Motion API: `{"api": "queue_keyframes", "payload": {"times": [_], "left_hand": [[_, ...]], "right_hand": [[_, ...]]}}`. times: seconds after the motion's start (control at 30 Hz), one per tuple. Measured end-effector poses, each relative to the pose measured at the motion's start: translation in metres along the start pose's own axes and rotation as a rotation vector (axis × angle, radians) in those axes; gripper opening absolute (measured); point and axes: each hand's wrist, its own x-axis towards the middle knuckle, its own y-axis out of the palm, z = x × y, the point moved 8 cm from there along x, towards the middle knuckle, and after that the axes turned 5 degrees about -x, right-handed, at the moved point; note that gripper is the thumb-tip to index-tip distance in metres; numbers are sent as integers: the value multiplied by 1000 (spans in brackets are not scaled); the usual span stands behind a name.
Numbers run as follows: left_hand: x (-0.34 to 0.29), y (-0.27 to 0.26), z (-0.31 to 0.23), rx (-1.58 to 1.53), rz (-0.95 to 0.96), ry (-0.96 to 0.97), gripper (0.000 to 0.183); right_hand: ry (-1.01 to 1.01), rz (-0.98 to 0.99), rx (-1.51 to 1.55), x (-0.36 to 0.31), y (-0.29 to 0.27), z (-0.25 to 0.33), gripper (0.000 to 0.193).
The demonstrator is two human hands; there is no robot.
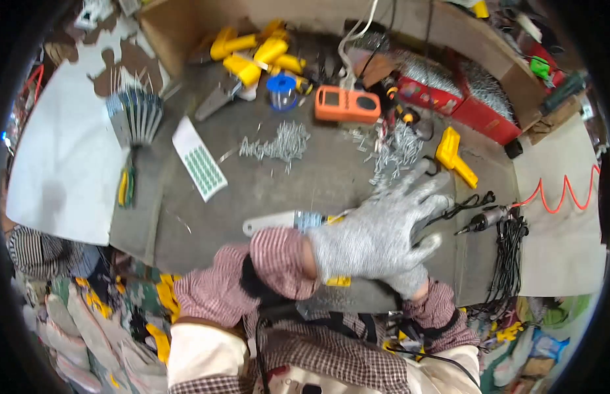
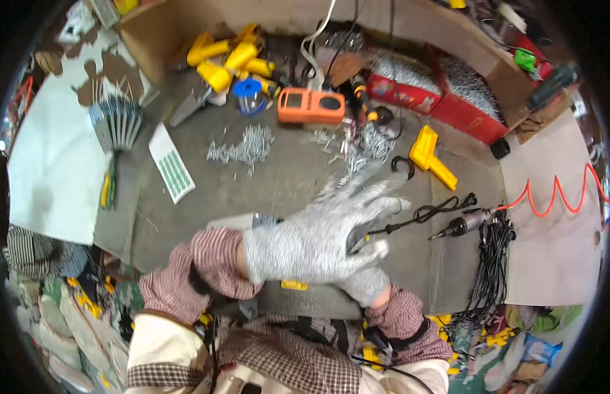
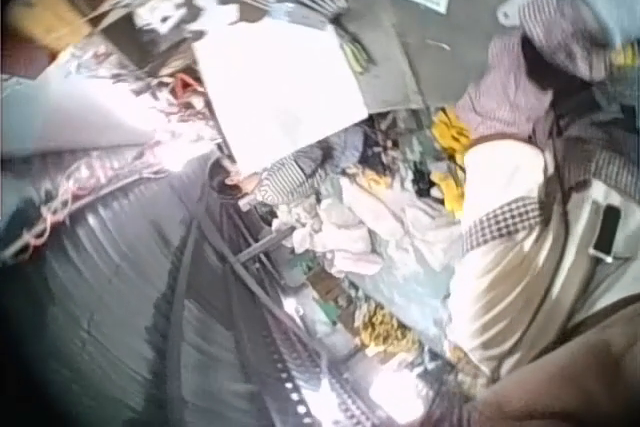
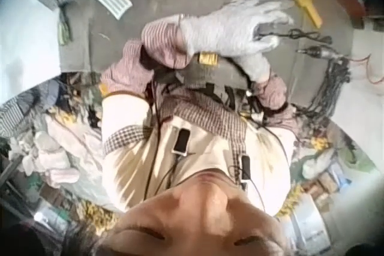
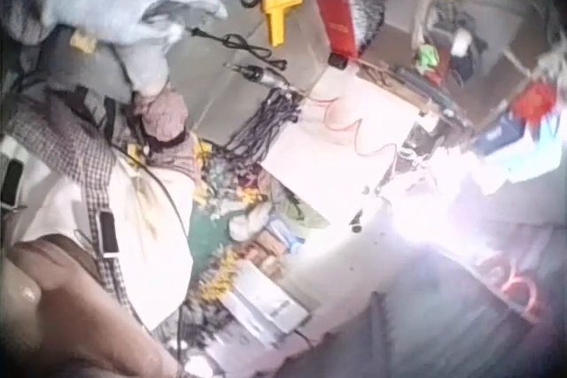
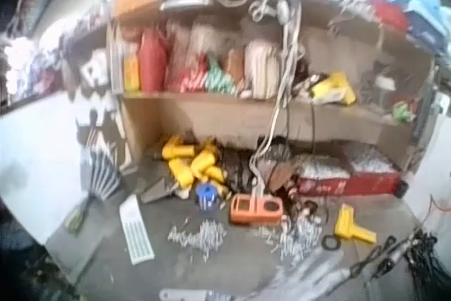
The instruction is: Assembling a yellow plastic component by soldering wires and driving screws with manual and pneumatic tools.
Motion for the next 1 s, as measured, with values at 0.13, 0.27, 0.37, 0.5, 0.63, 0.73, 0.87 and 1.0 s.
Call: {"api": "queue_keyframes", "payload": {"times": [0.13,0.27,0.37,0.5,0.63,0.73,0.87,1.0], "left_hand": [[-36,-55,-30,235,-590,288,58],[-101,20,20,398,-134,101,36],[-122,56,44,620,-77,148,44],[-99,29,29,468,-250,161,56],[-42,20,36,524,-73,-35,49],[-60,17,35,488,-82,-8,24],[-110,39,56,650,-319,-65,30],[-119,54,64,556,-348,-130,38]], "right_hand": [[-199,-125,-351,53,-54,55,30],[48,69,-335,95,-100,7,40],[-38,-44,-546,34,-134,7,48],[252,231,-605,-27,-123,-14,41],[173,28,-414,-18,-129,18,31],[41,-41,-299,-36,-117,35,31],[102,64,-361,-33,-90,8,31],[40,-26,-240,-35,-89,4,27]]}}
